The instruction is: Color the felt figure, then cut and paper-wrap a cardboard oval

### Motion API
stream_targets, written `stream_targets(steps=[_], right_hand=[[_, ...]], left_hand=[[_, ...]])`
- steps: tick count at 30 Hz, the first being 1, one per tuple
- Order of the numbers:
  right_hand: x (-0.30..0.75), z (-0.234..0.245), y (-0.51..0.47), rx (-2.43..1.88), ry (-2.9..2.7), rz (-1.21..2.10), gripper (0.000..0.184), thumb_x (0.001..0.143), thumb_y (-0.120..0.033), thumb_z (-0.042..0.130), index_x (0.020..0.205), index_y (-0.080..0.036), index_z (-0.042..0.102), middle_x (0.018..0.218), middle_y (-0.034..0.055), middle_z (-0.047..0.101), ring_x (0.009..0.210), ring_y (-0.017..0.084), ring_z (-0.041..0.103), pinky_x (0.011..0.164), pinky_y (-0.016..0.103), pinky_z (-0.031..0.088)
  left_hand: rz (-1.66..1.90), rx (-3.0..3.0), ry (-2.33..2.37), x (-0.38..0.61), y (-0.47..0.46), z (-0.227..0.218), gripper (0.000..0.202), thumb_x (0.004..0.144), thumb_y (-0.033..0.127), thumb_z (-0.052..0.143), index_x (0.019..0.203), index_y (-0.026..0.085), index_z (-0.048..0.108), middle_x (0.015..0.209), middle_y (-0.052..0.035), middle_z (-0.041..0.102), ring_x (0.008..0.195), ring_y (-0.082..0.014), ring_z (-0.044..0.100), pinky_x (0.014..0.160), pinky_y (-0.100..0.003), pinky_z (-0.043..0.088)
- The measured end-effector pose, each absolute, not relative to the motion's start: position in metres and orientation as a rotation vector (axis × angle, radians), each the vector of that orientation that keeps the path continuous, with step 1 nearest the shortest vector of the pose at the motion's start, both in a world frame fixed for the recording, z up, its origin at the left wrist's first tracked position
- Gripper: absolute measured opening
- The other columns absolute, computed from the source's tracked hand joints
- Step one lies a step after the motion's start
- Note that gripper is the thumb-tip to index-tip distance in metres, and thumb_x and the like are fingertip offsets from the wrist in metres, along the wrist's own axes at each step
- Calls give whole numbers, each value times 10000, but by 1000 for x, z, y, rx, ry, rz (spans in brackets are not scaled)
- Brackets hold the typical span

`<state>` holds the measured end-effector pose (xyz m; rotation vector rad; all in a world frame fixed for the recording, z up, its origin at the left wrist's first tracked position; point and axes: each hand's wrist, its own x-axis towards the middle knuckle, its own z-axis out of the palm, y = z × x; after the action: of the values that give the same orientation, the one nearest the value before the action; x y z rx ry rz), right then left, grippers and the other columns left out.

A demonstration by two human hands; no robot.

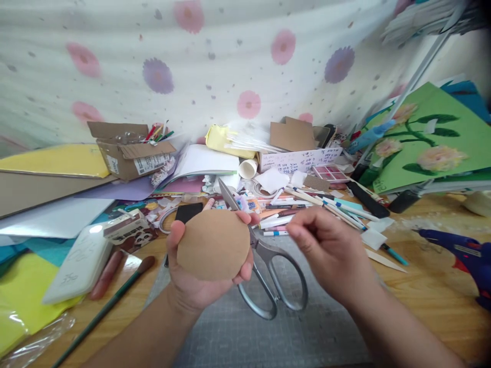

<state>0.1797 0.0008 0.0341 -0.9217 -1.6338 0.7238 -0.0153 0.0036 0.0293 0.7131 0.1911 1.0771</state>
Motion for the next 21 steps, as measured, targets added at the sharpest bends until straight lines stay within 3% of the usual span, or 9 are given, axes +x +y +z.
stream_targets(steps=[2,7,12,16,18,21], right_hand=[[176,31,0,-1004,-1906,439,19,874,-194,586,856,-199,590,723,4,570,650,147,527,587,268,405],[161,23,1,-1109,-2157,150,130,848,-236,581,903,-144,655,837,100,618,747,234,581,624,338,441],[152,13,4,-1059,-2077,89,203,893,-157,495,810,-160,680,714,62,603,647,172,550,558,273,411],[151,10,4,-1004,-2022,-110,233,912,-141,483,752,-175,648,699,65,602,642,176,531,566,289,393],[152,12,6,-1000,-1943,-10,210,909,-143,484,744,-192,604,712,52,587,659,174,522,583,292,395],[160,20,11,-942,-1654,484,180,912,-194,484,738,-218,522,671,0,503,626,155,482,580,281,410]], left_hand=[[1091,701,210,-14,3,29,624,742,671,555,1052,143,678,1077,-93,664,596,-195,652,479,-264,426],[1108,670,204,-9,1,28,623,746,653,572,1051,121,681,1042,-96,666,604,-195,657,463,-256,441],[1091,674,191,-8,2,26,636,745,647,577,1075,113,677,1070,-105,660,639,-207,670,478,-263,477],[1092,688,197,-10,1,27,632,735,652,581,1074,128,684,1104,-98,658,646,-218,672,494,-279,486],[1114,683,204,-11,1,28,587,747,642,575,1057,157,690,1121,-77,659,650,-216,673,511,-284,488],[1132,662,220,-14,2,30,590,741,642,584,1059,155,680,1089,-83,670,639,-201,667,520,-275,487]])
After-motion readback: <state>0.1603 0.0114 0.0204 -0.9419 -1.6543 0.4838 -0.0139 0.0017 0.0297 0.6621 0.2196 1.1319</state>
